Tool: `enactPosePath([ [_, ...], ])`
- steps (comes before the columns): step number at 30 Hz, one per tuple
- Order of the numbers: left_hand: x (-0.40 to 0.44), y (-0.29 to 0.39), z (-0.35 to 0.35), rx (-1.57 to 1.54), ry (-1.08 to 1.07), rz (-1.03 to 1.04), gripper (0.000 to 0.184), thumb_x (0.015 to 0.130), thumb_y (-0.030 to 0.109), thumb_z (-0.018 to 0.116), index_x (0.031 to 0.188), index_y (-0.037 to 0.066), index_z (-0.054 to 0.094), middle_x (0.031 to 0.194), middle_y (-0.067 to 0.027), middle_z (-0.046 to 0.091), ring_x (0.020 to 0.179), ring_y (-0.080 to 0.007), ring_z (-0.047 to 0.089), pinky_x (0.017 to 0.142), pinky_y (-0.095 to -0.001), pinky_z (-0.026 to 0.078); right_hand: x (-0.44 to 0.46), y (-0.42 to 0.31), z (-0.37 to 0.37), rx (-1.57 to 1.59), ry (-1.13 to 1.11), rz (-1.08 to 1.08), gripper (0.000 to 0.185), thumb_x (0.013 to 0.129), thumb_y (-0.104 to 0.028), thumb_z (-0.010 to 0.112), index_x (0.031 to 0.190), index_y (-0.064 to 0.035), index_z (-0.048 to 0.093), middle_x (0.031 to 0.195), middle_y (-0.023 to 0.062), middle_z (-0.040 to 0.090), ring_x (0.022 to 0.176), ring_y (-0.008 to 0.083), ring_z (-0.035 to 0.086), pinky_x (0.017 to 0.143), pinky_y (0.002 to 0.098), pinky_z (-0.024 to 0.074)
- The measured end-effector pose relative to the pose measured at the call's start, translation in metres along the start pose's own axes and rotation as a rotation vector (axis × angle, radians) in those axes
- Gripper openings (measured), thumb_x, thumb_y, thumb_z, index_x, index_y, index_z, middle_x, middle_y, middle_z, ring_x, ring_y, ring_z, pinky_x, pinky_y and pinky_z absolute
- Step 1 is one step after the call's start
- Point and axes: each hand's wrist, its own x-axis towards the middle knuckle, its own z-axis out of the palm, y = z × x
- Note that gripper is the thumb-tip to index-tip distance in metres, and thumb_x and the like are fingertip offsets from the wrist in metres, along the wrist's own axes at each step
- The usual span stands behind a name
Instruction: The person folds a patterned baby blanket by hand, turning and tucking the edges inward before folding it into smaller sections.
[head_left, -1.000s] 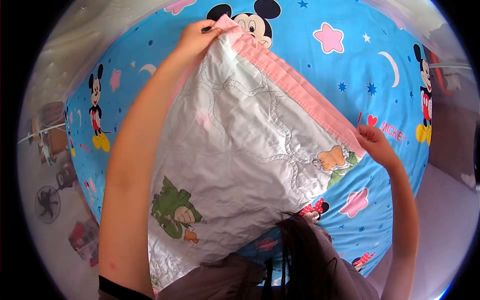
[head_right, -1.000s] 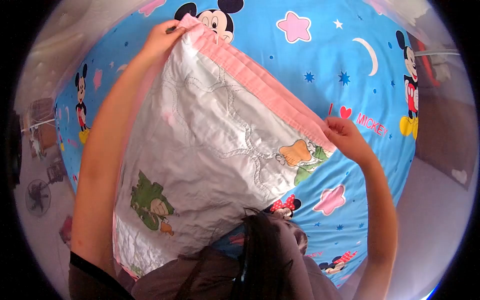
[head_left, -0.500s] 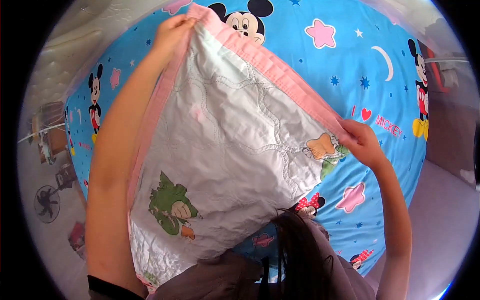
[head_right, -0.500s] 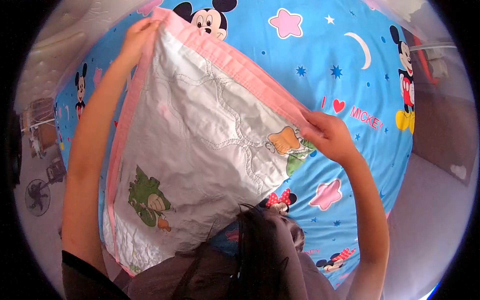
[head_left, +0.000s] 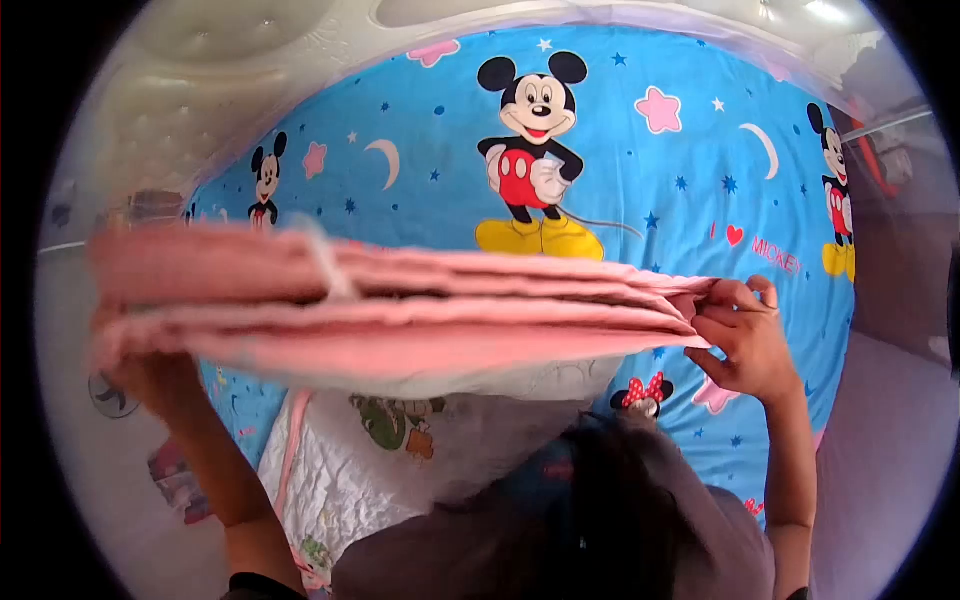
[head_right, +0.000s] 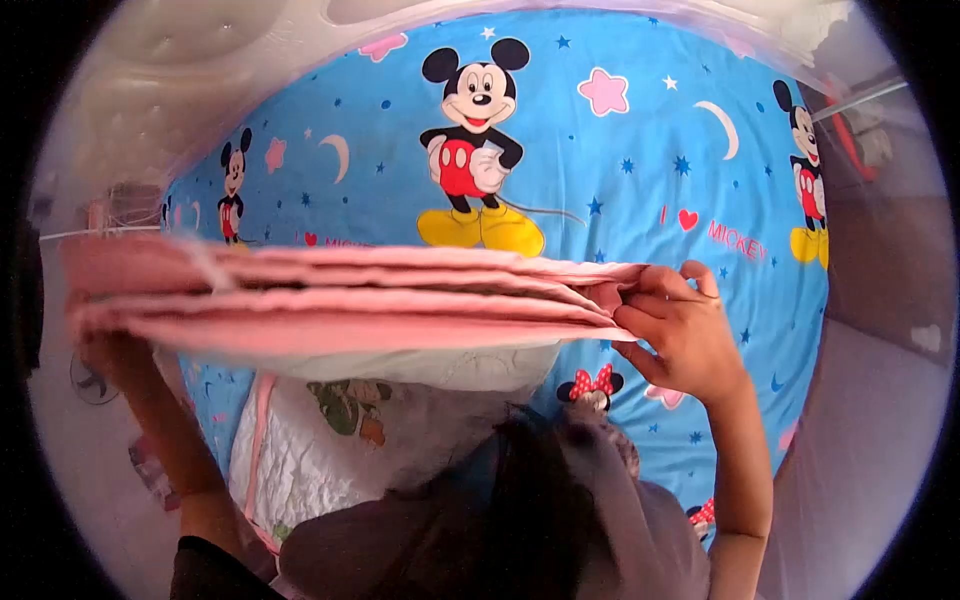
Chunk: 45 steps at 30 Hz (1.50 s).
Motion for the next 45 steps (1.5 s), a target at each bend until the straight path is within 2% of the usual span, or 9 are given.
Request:
enactPosePath([
  [2, -0.008, -0.010, -0.088, 0.600, -0.221, 0.413, 0.046, 0.092, 0.037, 0.035, 0.120, 0.002, 0.041, 0.120, -0.0131, 0.047, 0.100, -0.0244, 0.052, 0.083, -0.0331, 0.044, -0.006, -0.018, -0.010, -0.209, 0.090, -0.014, 0.021, 0.055, -0.020, 0.068, 0.073, -0.0144, 0.058, 0.081, -0.0032, 0.057, 0.088, 0.0158, 0.049, 0.078, 0.0365, 0.0313],
  [8, -0.123, -0.034, -0.132, -0.096, 0.003, -0.162, 0.048, 0.088, 0.038, 0.043, 0.118, -0.001, 0.043, 0.117, -0.0153, 0.050, 0.097, -0.0258, 0.054, 0.081, -0.0350, 0.045, -0.023, -0.049, -0.030, -0.234, 0.080, -0.027, 0.019, 0.055, -0.026, 0.063, 0.069, -0.0144, 0.058, 0.074, -0.0041, 0.054, 0.074, 0.0162, 0.045, 0.068, 0.0316, 0.0350],
  [14, -0.227, -0.015, -0.165, -0.158, 0.058, -0.259, 0.052, 0.085, 0.038, 0.050, 0.117, -0.003, 0.045, 0.113, -0.0176, 0.052, 0.095, -0.0272, 0.056, 0.079, -0.0368, 0.046, -0.029, -0.073, -0.033, -0.248, 0.167, -0.081, 0.014, 0.069, -0.024, 0.057, 0.067, -0.0102, 0.061, 0.089, -0.0014, 0.061, 0.089, 0.0197, 0.048, 0.073, 0.0316, 0.0356],
  [19, -0.256, 0.036, -0.177, -0.334, 0.096, -0.380, 0.046, 0.083, 0.031, 0.054, 0.107, -0.007, 0.048, 0.107, -0.0180, 0.055, 0.090, -0.0268, 0.057, 0.077, -0.0374, 0.047, -0.019, -0.099, -0.028, -0.287, 0.249, -0.007, 0.005, 0.066, -0.013, 0.061, 0.066, -0.0082, 0.060, 0.080, -0.0015, 0.061, 0.095, 0.0220, 0.050, 0.070, 0.0324, 0.0390],
  [26, -0.282, 0.073, -0.193, -0.490, 0.093, -0.474, 0.037, 0.080, 0.022, 0.058, 0.094, -0.012, 0.052, 0.098, -0.0181, 0.058, 0.083, -0.0258, 0.058, 0.075, -0.0379, 0.049, -0.021, -0.097, 0.009, 0.042, 0.220, 0.092, 0.021, 0.059, 0.000, 0.068, 0.077, -0.0060, 0.058, 0.067, 0.0033, 0.058, 0.068, 0.0197, 0.057, 0.058, 0.0299, 0.0454],
  [28, -0.314, 0.052, -0.213, -0.798, 0.211, -0.840, 0.029, 0.082, 0.021, 0.054, 0.093, -0.006, 0.053, 0.096, -0.0168, 0.059, 0.081, -0.0241, 0.058, 0.073, -0.0360, 0.048, -0.026, -0.094, 0.022, 0.084, 0.226, 0.150, 0.021, 0.059, 0.000, 0.068, 0.077, -0.0057, 0.058, 0.067, 0.0036, 0.058, 0.066, 0.0194, 0.056, 0.058, 0.0296, 0.0454],
  [34, -0.290, 0.082, -0.190, -0.647, 0.319, -0.556, 0.025, 0.081, 0.018, 0.052, 0.094, -0.003, 0.054, 0.096, -0.0169, 0.058, 0.083, -0.0239, 0.058, 0.074, -0.0362, 0.047, -0.029, -0.093, 0.019, 0.104, 0.296, 0.145, 0.018, 0.061, 0.003, 0.063, 0.076, -0.0043, 0.057, 0.077, 0.0050, 0.059, 0.065, 0.0198, 0.056, 0.060, 0.0300, 0.0456],
  [38, -0.276, 0.089, -0.185, -0.646, 0.375, -0.462, 0.023, 0.080, 0.016, 0.051, 0.094, -0.001, 0.054, 0.096, -0.0170, 0.058, 0.084, -0.0238, 0.057, 0.075, -0.0363, 0.047, -0.031, -0.088, 0.020, 0.076, 0.170, 0.007, 0.014, 0.063, 0.004, 0.058, 0.073, -0.0054, 0.057, 0.080, 0.0036, 0.060, 0.073, 0.0212, 0.056, 0.061, 0.0319, 0.0462],
  [45, -0.271, 0.099, -0.178, -0.561, 0.400, -0.536, 0.021, 0.078, 0.016, 0.053, 0.092, 0.001, 0.055, 0.097, -0.0173, 0.057, 0.085, -0.0242, 0.056, 0.075, -0.0375, 0.045, -0.031, -0.087, 0.042, -0.135, 0.036, -0.105, 0.014, 0.064, -0.012, 0.066, 0.076, -0.0106, 0.059, 0.082, -0.0003, 0.061, 0.063, 0.0172, 0.054, 0.052, 0.0288, 0.0444],
])
